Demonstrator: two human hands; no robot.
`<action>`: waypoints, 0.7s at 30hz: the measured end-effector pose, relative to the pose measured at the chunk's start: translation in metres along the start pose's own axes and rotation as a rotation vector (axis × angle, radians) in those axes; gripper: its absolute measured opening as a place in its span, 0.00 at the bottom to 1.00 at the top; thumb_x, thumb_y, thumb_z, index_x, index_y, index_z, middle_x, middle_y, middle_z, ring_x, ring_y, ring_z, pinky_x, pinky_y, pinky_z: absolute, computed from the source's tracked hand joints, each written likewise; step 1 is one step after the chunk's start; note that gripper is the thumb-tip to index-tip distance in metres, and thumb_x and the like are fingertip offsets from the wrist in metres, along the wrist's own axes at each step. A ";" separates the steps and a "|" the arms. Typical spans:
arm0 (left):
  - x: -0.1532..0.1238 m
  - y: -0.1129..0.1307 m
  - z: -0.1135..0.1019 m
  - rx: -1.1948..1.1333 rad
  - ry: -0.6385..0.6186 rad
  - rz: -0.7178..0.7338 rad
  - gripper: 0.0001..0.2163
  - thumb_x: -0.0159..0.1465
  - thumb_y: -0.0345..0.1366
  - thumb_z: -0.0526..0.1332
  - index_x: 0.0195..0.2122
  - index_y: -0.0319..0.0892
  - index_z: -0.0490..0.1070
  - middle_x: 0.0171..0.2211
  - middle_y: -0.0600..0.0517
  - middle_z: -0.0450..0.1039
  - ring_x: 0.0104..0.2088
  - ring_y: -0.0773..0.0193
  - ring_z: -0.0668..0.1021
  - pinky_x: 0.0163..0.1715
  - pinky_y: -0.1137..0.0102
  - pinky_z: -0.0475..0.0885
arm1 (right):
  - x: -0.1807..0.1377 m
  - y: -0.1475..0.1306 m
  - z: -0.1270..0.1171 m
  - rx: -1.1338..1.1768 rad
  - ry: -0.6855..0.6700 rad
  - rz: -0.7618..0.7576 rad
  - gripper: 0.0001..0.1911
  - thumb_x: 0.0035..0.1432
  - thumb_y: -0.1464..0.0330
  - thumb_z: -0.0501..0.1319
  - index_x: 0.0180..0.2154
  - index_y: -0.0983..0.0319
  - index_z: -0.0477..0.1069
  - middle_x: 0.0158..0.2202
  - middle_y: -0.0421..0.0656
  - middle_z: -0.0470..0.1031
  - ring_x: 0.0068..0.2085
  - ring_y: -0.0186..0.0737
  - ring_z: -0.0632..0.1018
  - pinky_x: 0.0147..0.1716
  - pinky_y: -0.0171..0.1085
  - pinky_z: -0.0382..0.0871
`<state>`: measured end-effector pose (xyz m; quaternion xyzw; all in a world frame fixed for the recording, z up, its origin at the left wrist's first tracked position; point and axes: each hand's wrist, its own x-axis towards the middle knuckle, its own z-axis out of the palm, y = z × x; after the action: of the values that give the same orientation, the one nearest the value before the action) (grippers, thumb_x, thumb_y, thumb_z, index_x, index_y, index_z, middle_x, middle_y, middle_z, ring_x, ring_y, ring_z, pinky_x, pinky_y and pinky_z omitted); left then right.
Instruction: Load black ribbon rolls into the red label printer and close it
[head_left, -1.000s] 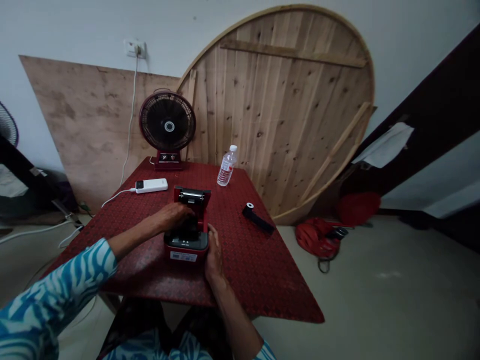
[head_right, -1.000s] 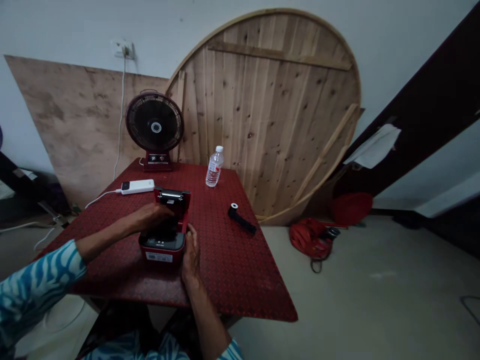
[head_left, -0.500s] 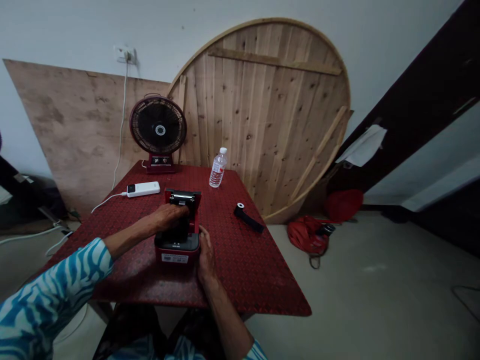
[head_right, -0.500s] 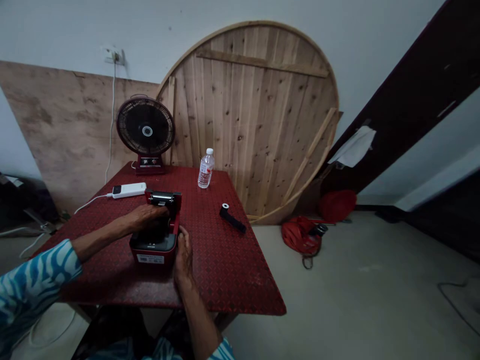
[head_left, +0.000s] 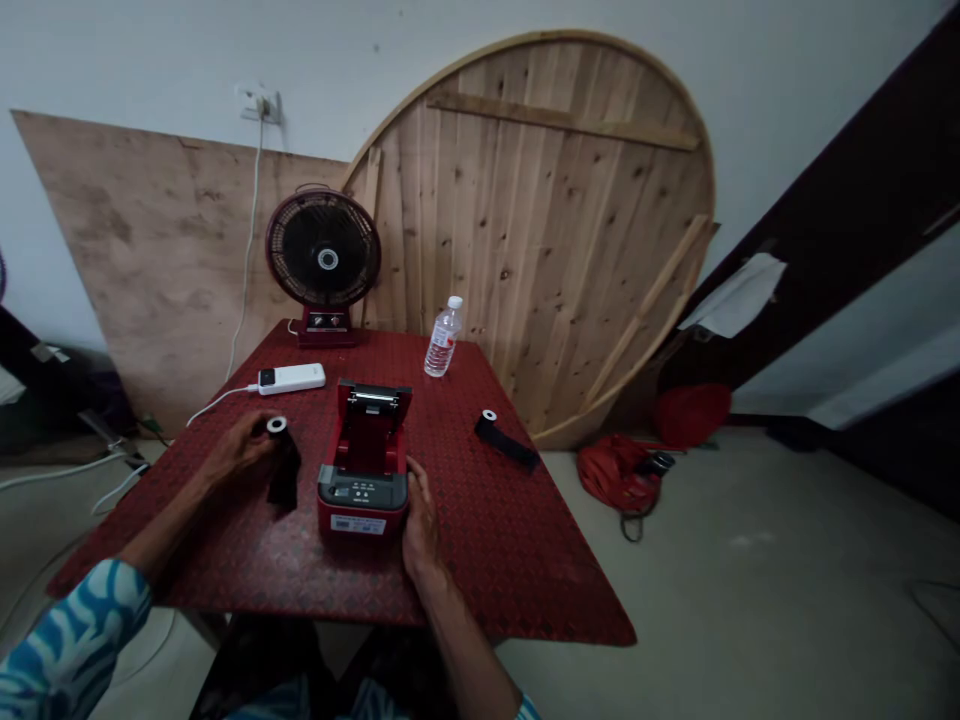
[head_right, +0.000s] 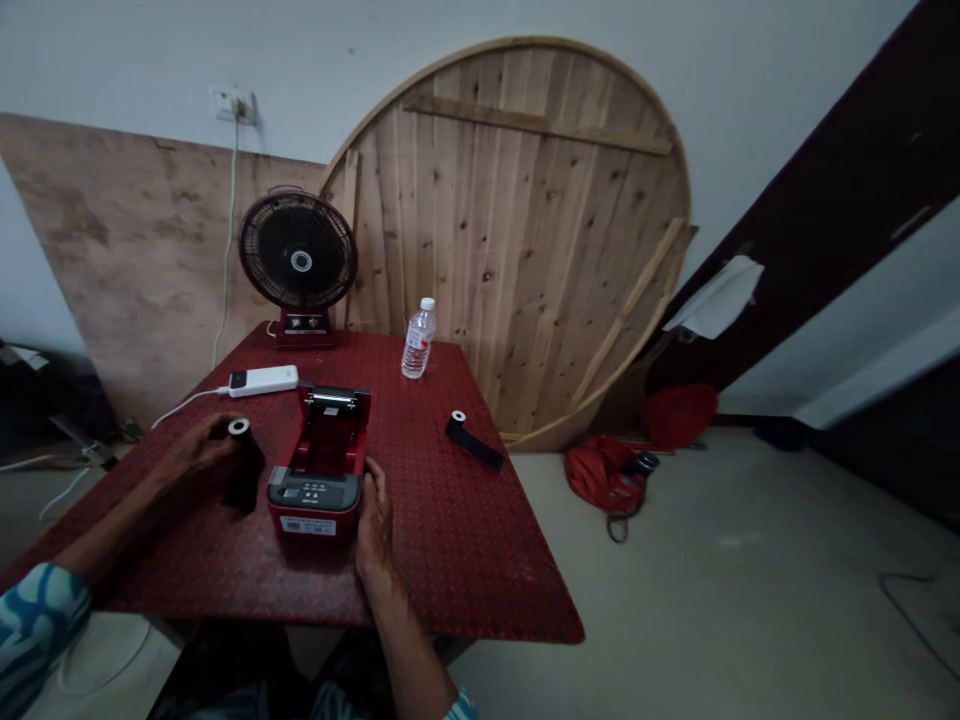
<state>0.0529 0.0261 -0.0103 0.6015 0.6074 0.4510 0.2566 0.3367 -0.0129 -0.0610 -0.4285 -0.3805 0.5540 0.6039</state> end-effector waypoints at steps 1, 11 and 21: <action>-0.003 -0.009 0.003 -0.037 0.026 -0.036 0.20 0.50 0.45 0.63 0.42 0.42 0.70 0.37 0.48 0.75 0.39 0.52 0.77 0.41 0.62 0.72 | -0.001 -0.001 0.001 -0.009 -0.004 -0.008 0.24 0.58 0.53 0.55 0.52 0.57 0.67 0.46 0.42 0.77 0.44 0.42 0.77 0.45 0.41 0.69; -0.004 -0.044 0.006 -0.187 0.087 -0.118 0.30 0.53 0.35 0.58 0.59 0.43 0.58 0.57 0.46 0.66 0.53 0.52 0.71 0.50 0.60 0.69 | 0.028 -0.028 -0.029 -0.316 0.001 -0.228 0.23 0.59 0.55 0.55 0.53 0.58 0.67 0.53 0.45 0.73 0.55 0.43 0.72 0.56 0.43 0.63; 0.013 -0.079 0.011 -0.343 0.366 -0.117 0.25 0.55 0.31 0.56 0.55 0.42 0.60 0.56 0.46 0.65 0.57 0.52 0.68 0.53 0.57 0.69 | 0.156 -0.106 -0.104 -1.429 0.123 -0.159 0.23 0.56 0.64 0.58 0.54 0.60 0.66 0.57 0.53 0.67 0.59 0.55 0.66 0.57 0.55 0.54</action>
<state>0.0214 0.0514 -0.0799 0.4213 0.5921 0.6331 0.2666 0.4850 0.1301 0.0002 -0.7202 -0.6452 0.0990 0.2350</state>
